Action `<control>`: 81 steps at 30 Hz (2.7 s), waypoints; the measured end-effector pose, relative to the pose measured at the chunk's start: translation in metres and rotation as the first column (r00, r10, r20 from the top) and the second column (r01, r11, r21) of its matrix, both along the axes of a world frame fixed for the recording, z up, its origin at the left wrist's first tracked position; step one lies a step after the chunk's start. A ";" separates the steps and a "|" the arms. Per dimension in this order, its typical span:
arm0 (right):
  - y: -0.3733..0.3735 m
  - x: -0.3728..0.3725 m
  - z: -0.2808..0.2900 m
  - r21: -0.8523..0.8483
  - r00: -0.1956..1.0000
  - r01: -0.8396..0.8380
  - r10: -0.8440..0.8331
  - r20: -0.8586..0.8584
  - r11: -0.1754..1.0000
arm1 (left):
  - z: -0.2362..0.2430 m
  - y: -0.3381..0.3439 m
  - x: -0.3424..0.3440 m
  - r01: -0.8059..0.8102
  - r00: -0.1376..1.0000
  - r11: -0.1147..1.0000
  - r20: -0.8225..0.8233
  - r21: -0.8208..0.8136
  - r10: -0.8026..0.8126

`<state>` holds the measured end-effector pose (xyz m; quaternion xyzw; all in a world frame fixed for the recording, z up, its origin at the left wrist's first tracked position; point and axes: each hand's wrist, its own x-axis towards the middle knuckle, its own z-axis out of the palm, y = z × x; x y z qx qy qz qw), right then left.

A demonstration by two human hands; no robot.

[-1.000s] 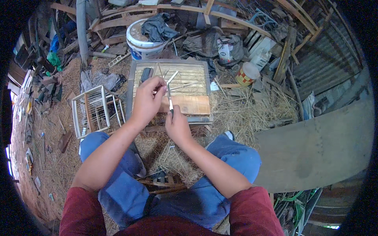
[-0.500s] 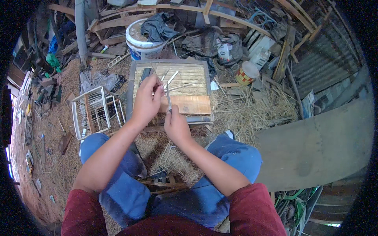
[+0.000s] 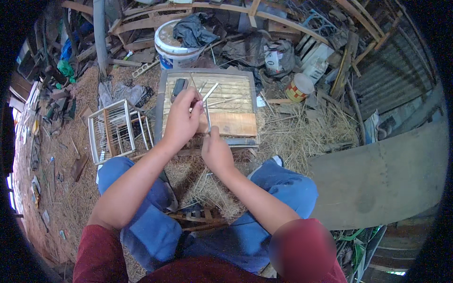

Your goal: The person whittles and scrapes wooden sticks using a knife and then inserts them into a small wooden bird cage frame.

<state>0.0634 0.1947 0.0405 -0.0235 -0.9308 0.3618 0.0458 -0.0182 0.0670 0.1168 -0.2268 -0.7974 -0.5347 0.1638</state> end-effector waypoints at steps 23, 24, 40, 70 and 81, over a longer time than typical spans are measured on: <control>0.015 -0.020 0.006 -0.429 0.943 0.212 -0.299 -0.145 0.878 | -0.002 -0.013 -0.006 0.017 0.955 0.926 0.267 0.376 -0.126; 0.018 -0.025 0.001 -0.433 0.939 0.223 -0.312 -0.146 0.873 | 0.000 -0.014 -0.005 0.030 0.954 0.928 0.265 0.372 -0.137; 0.014 -0.047 0.061 -0.939 0.934 0.269 -0.295 0.200 0.214 | 0.012 -0.056 -0.016 -0.335 0.845 0.594 0.512 0.731 -0.154; 0.065 -0.018 -0.051 -0.440 0.883 0.383 -0.462 -0.086 0.812 | -0.075 -0.119 0.001 0.133 0.980 0.801 0.196 -0.584 -0.020; 0.069 0.024 -0.030 0.079 0.986 0.104 -0.113 0.121 0.991 | -0.075 -0.121 0.004 0.121 0.977 0.797 0.213 -0.592 0.010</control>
